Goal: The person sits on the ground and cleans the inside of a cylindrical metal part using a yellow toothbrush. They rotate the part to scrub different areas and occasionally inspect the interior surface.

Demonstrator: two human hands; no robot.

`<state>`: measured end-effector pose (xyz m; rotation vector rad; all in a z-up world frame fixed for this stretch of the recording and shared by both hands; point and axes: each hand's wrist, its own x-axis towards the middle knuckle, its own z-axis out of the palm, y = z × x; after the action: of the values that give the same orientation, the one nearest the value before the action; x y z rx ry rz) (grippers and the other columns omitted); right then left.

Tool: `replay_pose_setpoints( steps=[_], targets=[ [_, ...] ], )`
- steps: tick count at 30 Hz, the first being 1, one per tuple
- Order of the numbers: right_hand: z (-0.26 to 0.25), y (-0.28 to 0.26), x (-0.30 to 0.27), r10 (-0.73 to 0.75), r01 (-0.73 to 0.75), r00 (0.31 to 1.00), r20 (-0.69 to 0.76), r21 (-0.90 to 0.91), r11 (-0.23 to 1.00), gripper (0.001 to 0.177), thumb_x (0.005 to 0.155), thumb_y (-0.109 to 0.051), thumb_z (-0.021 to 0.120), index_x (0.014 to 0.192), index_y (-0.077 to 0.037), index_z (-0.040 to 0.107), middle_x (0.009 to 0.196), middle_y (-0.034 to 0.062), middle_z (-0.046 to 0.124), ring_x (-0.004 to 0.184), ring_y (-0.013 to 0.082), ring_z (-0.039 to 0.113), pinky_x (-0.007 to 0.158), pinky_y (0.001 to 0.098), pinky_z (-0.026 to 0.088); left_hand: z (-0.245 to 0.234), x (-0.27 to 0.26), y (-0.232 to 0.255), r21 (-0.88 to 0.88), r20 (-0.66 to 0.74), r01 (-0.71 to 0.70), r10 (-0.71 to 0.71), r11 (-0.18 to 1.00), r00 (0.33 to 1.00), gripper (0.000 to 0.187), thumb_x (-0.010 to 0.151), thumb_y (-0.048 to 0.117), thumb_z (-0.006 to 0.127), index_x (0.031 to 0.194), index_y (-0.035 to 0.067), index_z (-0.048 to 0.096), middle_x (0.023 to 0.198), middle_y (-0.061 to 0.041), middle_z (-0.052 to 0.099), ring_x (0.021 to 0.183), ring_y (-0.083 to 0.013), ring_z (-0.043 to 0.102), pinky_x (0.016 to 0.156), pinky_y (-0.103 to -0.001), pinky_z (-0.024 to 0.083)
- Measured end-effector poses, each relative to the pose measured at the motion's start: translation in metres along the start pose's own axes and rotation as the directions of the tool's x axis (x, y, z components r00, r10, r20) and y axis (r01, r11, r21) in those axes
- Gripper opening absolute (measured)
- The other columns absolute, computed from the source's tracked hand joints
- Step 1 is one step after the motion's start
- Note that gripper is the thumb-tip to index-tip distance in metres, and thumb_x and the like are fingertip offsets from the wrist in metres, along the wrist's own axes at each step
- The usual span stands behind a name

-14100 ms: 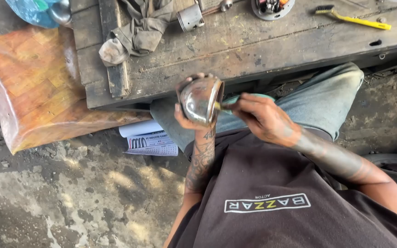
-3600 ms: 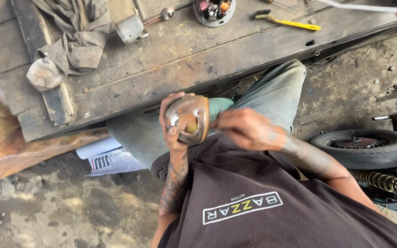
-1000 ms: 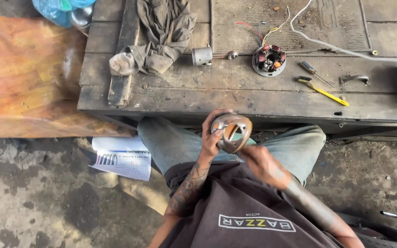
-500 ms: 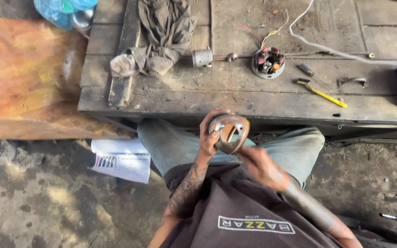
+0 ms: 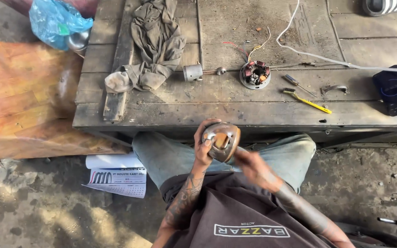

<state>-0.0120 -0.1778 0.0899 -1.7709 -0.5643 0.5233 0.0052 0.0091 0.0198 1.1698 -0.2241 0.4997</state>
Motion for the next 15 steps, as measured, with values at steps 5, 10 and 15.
replay_pose_setpoints(
  steps=[5, 10, 15],
  targets=[
    [-0.008, 0.036, -0.01, 0.053, -0.051, 0.999, -0.003, 0.249, 0.967, 0.026, 0.1, -0.007, 0.051, 0.106, -0.001, 0.076, 0.066, 0.0021, 0.059, 0.059, 0.0112, 0.052, 0.057, 0.029, 0.049, 0.004, 0.004, 0.0, -0.042, 0.028, -0.057, 0.059, 0.997, 0.998, 0.076, 0.087, 0.062, 0.06, 0.12, -0.006, 0.066, 0.107, -0.02, 0.069, 0.102, -0.0248, 0.068, 0.098, -0.041, 0.051],
    [-0.006, 0.038, -0.026, 0.119, -0.125, 0.991, 0.065, 0.099, 0.987, 0.018, 0.096, -0.011, 0.063, 0.101, -0.005, 0.08, 0.074, 0.0113, 0.073, 0.071, 0.0158, 0.062, 0.065, 0.039, 0.055, 0.014, 0.002, 0.003, -0.013, 0.034, -0.086, 0.086, 0.996, 0.996, 0.067, 0.087, 0.052, 0.065, 0.122, -0.005, 0.068, 0.103, -0.019, 0.071, 0.101, -0.023, 0.068, 0.095, -0.039, 0.052],
    [-0.009, 0.064, -0.019, 0.185, -0.171, 0.974, -0.132, 0.114, 0.979, 0.022, 0.099, -0.008, 0.058, 0.112, -0.008, 0.076, 0.073, 0.006, 0.062, 0.065, 0.0148, 0.054, 0.058, 0.0315, 0.048, 0.02, 0.005, 0.011, -0.051, 0.008, -0.043, 0.043, 0.998, 0.999, 0.073, 0.084, 0.058, 0.063, 0.12, -0.006, 0.068, 0.1, -0.014, 0.068, 0.096, -0.0162, 0.063, 0.09, -0.032, 0.05]
  ],
)
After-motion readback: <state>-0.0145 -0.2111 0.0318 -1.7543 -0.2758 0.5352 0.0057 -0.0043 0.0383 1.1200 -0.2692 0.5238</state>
